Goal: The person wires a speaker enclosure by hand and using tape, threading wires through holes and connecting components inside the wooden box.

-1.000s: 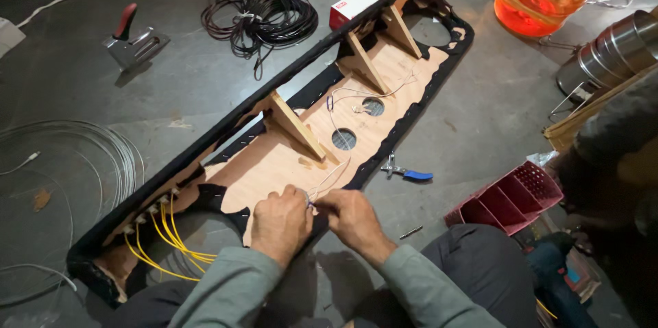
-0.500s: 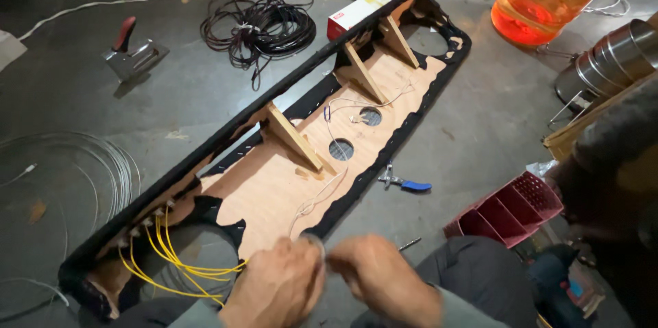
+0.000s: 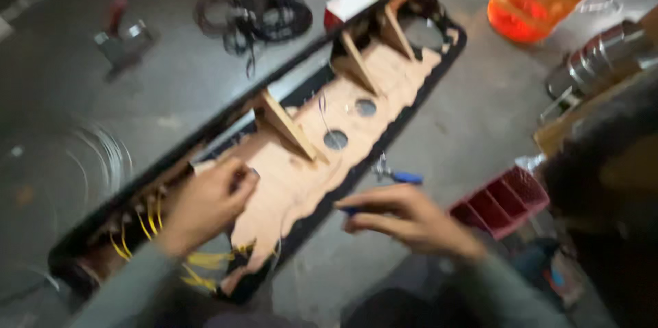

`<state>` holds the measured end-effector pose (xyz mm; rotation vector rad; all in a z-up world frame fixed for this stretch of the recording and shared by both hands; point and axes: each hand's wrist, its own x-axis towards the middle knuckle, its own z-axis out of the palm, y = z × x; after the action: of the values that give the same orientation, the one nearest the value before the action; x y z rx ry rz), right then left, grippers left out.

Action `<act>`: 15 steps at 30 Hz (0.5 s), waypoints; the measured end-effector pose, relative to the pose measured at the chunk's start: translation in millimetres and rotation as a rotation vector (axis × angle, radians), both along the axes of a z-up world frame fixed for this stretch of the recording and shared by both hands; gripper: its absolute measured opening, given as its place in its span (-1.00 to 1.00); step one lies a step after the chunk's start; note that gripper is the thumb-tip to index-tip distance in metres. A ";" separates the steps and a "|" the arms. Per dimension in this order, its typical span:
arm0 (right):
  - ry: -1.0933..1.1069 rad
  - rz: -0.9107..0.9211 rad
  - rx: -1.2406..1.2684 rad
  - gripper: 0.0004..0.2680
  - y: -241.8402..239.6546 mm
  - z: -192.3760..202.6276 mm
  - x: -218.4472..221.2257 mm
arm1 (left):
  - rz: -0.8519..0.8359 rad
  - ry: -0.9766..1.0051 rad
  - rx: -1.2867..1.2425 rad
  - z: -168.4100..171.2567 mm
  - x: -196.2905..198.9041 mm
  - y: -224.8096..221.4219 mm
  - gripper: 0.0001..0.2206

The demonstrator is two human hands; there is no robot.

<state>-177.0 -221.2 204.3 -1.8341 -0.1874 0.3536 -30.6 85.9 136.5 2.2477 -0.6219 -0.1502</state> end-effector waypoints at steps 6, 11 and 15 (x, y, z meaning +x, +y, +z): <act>0.006 -0.169 0.303 -0.67 46.5 -154.7 71.4 | 0.196 0.003 0.532 -95.2 44.6 -12.8 -0.78; 0.242 -0.118 0.353 -0.18 41.7 -181.3 60.4 | 0.242 0.152 0.557 -115.4 51.9 7.5 -0.76; 0.262 -0.164 0.415 -0.14 37.7 -174.8 59.9 | 0.228 -0.073 0.426 -98.1 33.8 -5.7 -0.68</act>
<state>-117.1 -183.4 29.4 -1.3687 0.0683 0.4023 3.2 80.1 38.4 2.7279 -0.3921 -0.0924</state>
